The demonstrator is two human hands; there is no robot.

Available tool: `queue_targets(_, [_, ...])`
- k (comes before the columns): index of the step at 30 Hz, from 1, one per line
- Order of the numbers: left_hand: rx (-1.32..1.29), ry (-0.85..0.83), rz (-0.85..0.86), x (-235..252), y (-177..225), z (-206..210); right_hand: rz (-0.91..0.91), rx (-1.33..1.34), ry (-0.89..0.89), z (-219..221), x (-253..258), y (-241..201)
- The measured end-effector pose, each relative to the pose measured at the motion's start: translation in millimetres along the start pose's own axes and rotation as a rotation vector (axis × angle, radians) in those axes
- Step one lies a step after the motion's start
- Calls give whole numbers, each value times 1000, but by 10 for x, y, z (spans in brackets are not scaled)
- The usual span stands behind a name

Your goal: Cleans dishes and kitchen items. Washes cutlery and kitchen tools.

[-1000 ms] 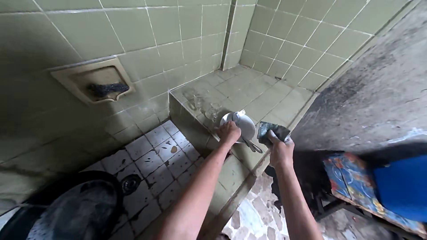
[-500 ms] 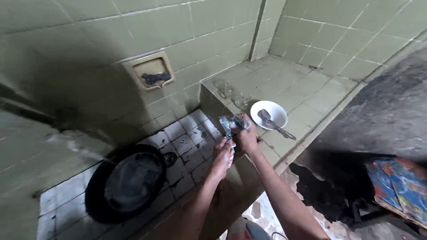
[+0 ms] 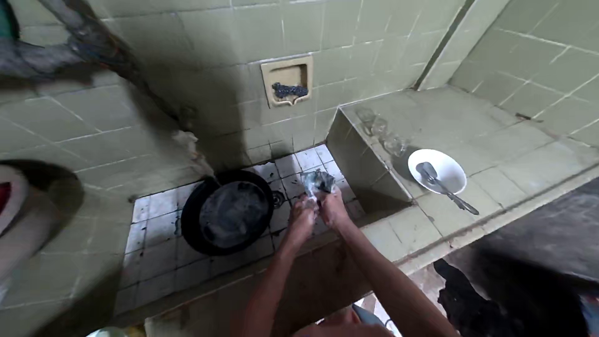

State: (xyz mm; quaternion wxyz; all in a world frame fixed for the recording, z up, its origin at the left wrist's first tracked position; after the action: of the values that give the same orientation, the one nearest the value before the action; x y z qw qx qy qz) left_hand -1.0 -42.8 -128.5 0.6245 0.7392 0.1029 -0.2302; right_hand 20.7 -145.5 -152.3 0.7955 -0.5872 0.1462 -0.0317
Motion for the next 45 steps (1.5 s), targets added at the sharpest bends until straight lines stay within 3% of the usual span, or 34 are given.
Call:
queue_targets(4, [-180, 14, -31, 55, -150, -115, -186, -94, 50, -28, 437, -124])
queue_targets(8, [-461, 10, -44, 111, -223, -327, 4, -42, 9, -155, 404, -335])
queue_targets(11, [-560, 28, -85, 150, -248, -352, 222, 54, -109, -206, 135, -170])
queue_targets(14, [-530, 59, -108, 145, -215, -265, 200, 29, -135, -15, 25, -45])
queue_targets(20, [-454, 110, 0, -15, -164, -151, -188, -115, 87, 65, 363, 37])
queue_targets(23, [-313, 116, 4, -76, -147, -155, -47, -44, 139, 108, 181, 84])
queue_targets(26, [-276, 126, 30, 2, -164, -216, 93, -114, -33, 165, -62, 98])
queue_targets(32, [-401, 140, -16, 33, -325, -219, -190, -127, -8, 25, 537, -286])
queue_targets(36, [-462, 174, -66, 103, -303, -361, -172, -414, -98, -70, 200, -329])
queue_targets(39, [-380, 160, -20, 70, -220, -333, -425, -635, -185, 43, -51, -232])
queue_targets(43, [-285, 185, -30, -2, -181, -305, -835, -935, -6, 254, 286, -128])
queue_targets(45, [-279, 198, -36, -12, -246, -343, -812, -1004, 11, 318, 236, -96])
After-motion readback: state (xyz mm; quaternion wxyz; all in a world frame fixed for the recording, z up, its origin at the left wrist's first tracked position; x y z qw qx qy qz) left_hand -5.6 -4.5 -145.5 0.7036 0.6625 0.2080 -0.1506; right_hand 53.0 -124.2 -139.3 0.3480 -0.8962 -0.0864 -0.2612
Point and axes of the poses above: each hand's wrist, its own x-axis towards the middle knuckle, its own z-axis out of the palm, y = z × x, the point moved 4 cm from there along x, towards the middle knuckle, and after that the axes turned 1 degree about -z, right-handed, at the moved point
